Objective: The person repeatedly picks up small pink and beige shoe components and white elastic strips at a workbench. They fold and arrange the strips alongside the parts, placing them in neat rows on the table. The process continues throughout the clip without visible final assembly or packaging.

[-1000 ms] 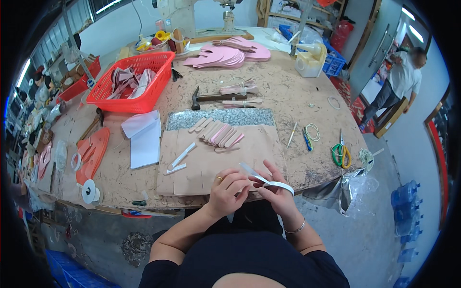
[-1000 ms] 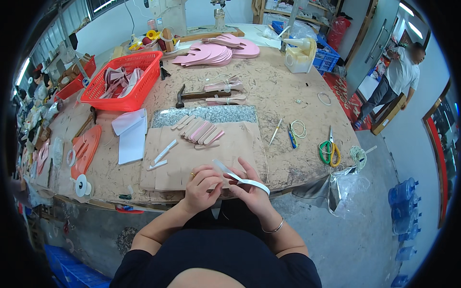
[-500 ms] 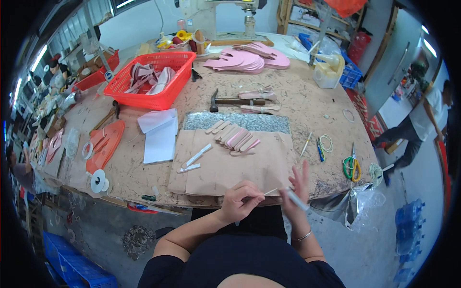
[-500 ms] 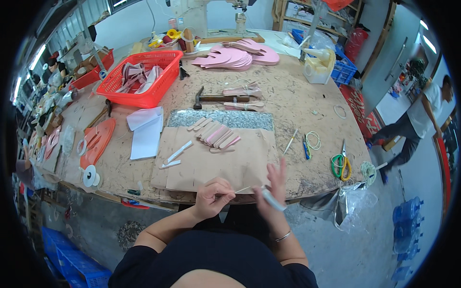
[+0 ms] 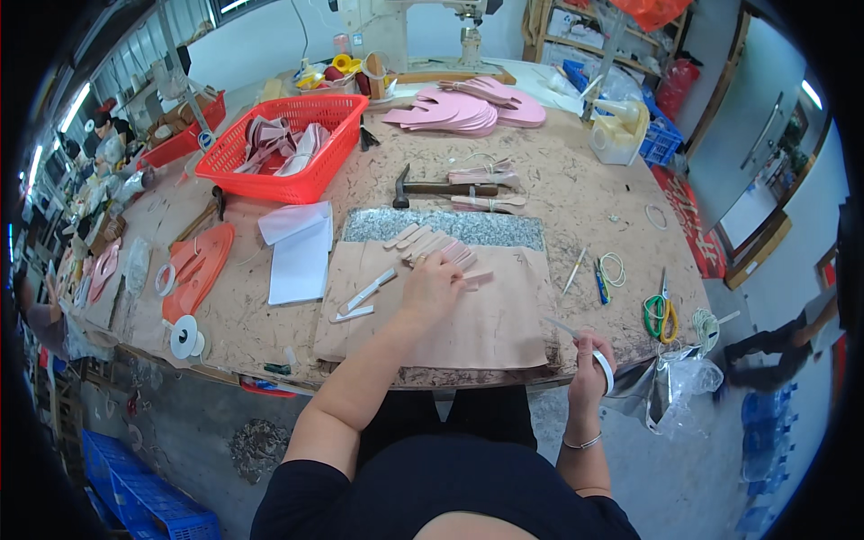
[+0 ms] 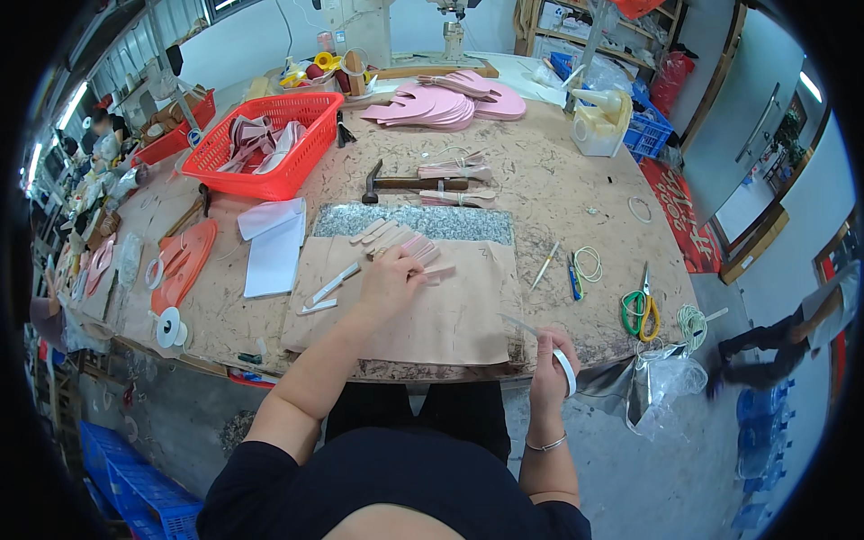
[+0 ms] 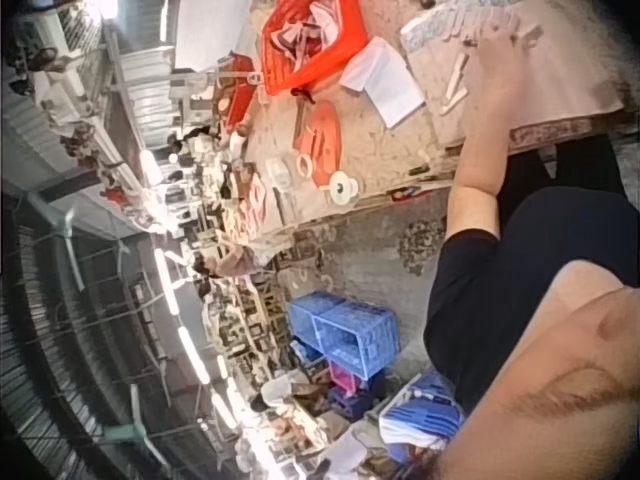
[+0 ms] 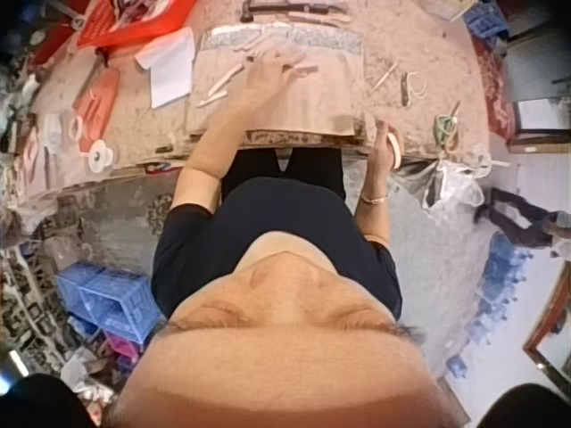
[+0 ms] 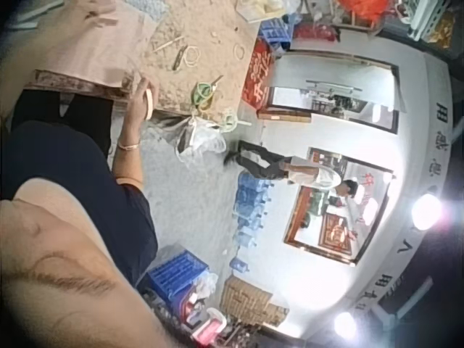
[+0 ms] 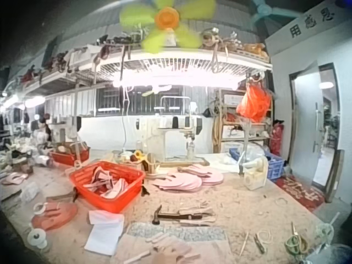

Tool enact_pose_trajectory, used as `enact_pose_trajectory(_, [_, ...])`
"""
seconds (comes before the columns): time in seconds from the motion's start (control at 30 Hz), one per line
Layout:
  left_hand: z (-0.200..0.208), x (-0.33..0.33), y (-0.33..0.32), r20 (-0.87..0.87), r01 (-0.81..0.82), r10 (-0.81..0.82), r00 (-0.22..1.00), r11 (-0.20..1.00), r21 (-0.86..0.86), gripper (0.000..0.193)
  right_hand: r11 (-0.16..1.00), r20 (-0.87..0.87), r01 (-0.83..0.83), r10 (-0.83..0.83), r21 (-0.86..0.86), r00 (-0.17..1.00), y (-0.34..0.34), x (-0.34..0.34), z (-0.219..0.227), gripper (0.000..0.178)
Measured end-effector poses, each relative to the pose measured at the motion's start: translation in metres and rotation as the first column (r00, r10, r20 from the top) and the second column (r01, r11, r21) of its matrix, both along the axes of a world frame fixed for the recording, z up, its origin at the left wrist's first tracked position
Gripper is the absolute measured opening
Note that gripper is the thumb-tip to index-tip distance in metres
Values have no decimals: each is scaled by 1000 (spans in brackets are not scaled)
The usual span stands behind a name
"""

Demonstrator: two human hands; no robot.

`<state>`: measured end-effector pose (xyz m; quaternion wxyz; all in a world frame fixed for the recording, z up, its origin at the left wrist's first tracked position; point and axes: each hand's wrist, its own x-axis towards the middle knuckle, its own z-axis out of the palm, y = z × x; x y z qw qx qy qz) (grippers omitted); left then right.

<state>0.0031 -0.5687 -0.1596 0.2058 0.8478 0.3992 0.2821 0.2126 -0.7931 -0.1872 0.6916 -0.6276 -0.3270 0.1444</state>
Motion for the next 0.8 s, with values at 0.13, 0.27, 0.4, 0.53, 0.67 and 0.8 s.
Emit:
enact_pose_trajectory(0.13, [-4, -12, 3, 118, 36, -37, 992, 999, 10, 5, 996, -81, -47, 53, 71, 995, 4, 0, -3, 6])
enact_pose_trajectory(0.27, [2, -33, -19, 157, 21, -76, 985, 946, 323, 13, 982, -176, -107, 134, 157, 975, 14, -2, 5, 11])
enact_pose_trajectory(0.4, [-16, -72, -69, -23, 196, -203, 979, 901, 387, 23, 979, -214, -164, 187, 120, 959, 25, -11, 12, 17])
enact_pose_trajectory(0.53, [-23, -79, -84, 97, 183, -220, 971, 936, 300, 22, 970, -170, -240, 231, -37, 958, 39, -28, 17, 19])
enact_pose_trajectory(0.67, [-15, -76, -88, 253, 130, -120, 960, 991, -24, 33, 897, -207, -427, 399, -112, 893, 57, -59, 30, 19])
enact_pose_trajectory(0.8, [-14, -75, -87, 260, 105, -51, 964, 974, -201, 50, 826, -84, -483, 481, -292, 873, 76, -83, 38, 24])
